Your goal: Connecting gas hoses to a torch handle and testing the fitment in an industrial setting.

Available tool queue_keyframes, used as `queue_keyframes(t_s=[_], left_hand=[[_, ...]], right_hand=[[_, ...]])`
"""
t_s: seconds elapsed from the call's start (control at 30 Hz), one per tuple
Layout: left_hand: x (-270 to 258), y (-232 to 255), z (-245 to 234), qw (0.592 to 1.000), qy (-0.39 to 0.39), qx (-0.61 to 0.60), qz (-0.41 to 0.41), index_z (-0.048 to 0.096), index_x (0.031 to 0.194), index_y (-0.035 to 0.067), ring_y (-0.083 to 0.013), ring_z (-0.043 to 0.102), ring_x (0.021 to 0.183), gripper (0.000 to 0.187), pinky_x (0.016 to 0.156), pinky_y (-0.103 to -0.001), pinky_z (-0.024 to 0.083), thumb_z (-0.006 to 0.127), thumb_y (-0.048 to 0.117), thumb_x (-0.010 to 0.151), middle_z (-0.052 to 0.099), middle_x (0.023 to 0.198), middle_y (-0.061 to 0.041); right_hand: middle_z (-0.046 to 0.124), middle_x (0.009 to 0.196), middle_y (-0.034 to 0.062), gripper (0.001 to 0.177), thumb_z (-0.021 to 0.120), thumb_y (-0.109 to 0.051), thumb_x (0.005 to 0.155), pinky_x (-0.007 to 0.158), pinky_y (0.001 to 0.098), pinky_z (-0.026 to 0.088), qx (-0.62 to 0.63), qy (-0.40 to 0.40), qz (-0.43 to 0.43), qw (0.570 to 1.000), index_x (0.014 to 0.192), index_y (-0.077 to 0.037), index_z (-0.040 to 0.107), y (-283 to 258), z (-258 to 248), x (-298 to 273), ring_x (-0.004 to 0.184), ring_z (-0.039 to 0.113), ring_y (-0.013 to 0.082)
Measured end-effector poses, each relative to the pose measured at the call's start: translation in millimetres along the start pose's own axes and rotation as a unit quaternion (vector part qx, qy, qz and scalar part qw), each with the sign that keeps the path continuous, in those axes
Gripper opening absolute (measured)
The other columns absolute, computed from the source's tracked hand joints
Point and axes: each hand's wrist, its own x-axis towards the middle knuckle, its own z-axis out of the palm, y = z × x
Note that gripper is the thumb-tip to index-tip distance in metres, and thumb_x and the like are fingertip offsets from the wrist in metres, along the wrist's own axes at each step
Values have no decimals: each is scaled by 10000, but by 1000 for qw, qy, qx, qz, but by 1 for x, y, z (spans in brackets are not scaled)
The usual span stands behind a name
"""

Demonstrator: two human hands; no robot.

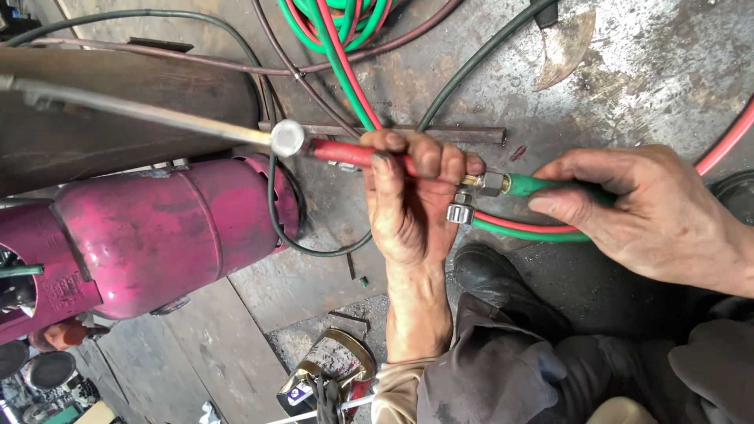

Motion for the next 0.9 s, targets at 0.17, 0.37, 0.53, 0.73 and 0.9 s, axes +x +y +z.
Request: queue_keyframes(t_s=[0.17, 0.37, 0.53, 0.73, 0.9], left_hand=[[-13, -1, 9, 998, 40, 8, 43, 519, 1157, 115, -194, 564, 828, 212, 856, -442, 516, 573, 320, 1161, 521, 900, -44], [-18, -9, 27, 994, 88, 24, 59, 490, 1081, 114, -196, 550, 846, 237, 882, -458, 501, 543, 322, 1182, 512, 898, -40], [-18, -9, 25, 994, 101, 4, 40, 516, 1125, 128, -211, 552, 903, 200, 911, -466, 494, 532, 324, 1162, 530, 921, -49], [-12, 5, 9, 999, -10, -34, 17, 586, 1166, 146, -220, 588, 924, 330, 928, -470, 496, 539, 471, 1138, 643, 1007, -70], [-2, 16, 8, 995, -91, -48, 16, 632, 1330, 197, -203, 615, 796, 486, 844, -468, 517, 525, 532, 994, 714, 901, -71]], right_hand=[[712, 871, 74, 338, 775, -273, 839, 624, 316, 542, -56, 71, -142, 986, 1081, -42, 729, -8, 3, -1, 727, 695, 184], [684, 999, 99, 388, 814, -182, 807, 610, 287, 553, -126, 131, -293, 939, 1139, -20, 696, -5, -3, 6, 743, 694, 196], [694, 1002, 103, 418, 819, -161, 791, 583, 317, 543, -184, 148, -343, 909, 1157, 2, 700, 1, -4, 8, 719, 691, 210], [693, 988, 63, 373, 820, -226, 848, 629, 311, 551, -142, 143, -354, 913, 1144, -56, 670, 8, 0, 10, 764, 705, 220], [689, 988, 57, 425, 833, -263, 813, 626, 295, 568, -120, 105, -359, 920, 1157, -62, 684, -2, 1, 6, 737, 700, 192]])
